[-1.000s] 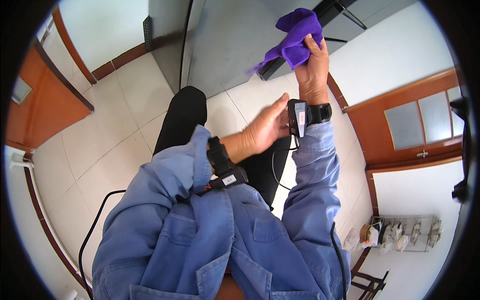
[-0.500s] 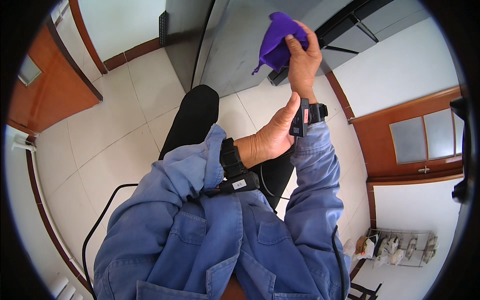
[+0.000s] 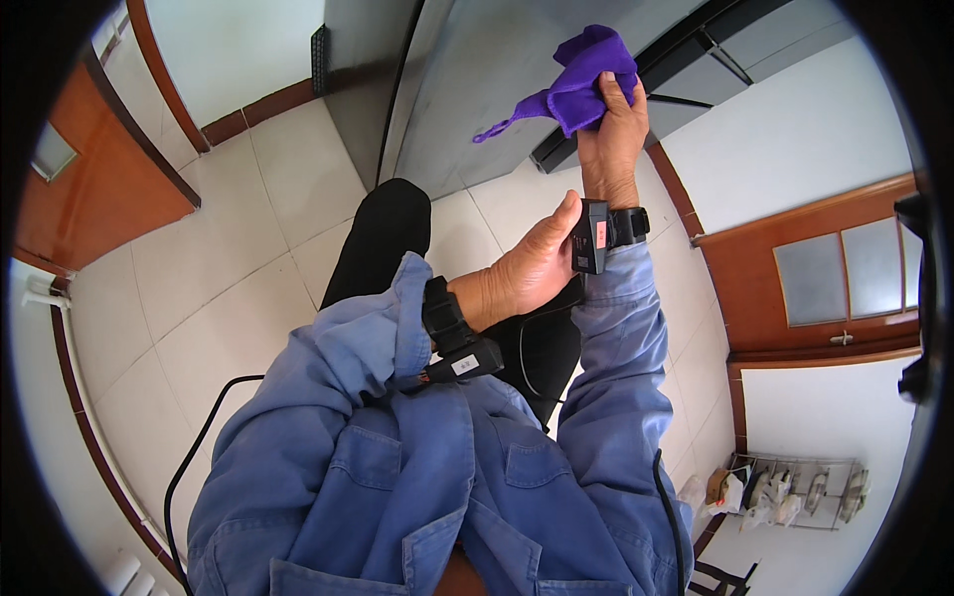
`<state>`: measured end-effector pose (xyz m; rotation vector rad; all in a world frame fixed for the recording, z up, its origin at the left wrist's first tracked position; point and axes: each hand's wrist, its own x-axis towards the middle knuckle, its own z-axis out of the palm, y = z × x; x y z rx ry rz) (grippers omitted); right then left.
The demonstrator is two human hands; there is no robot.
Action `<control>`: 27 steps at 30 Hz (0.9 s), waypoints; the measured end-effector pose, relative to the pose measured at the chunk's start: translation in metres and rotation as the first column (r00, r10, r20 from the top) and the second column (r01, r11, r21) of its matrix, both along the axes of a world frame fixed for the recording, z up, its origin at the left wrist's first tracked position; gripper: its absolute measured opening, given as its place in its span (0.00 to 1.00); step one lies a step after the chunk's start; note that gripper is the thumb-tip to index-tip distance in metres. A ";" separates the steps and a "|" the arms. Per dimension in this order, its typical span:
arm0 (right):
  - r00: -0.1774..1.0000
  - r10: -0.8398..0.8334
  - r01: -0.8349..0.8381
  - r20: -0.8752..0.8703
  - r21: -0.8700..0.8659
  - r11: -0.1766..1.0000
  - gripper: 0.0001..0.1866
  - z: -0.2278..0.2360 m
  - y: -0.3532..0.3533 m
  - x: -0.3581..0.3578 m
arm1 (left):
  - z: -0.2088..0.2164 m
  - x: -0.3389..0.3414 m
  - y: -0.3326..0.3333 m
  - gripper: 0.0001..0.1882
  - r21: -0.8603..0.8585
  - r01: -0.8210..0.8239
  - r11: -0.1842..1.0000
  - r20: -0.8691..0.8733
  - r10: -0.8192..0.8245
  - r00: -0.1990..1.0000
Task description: The person wipes the exterior of a refrigerator with a purple cloth. They clean the front, sides, and top surfaces in a systematic manner.
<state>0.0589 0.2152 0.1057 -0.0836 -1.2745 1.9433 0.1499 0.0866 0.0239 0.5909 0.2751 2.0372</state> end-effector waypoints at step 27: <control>0.799 -0.587 0.598 -0.131 0.277 0.752 0.27 -0.098 0.018 -0.198 | -0.101 -0.154 -0.130 0.54 -0.357 -0.923 0.143 -0.685 -0.712 0.155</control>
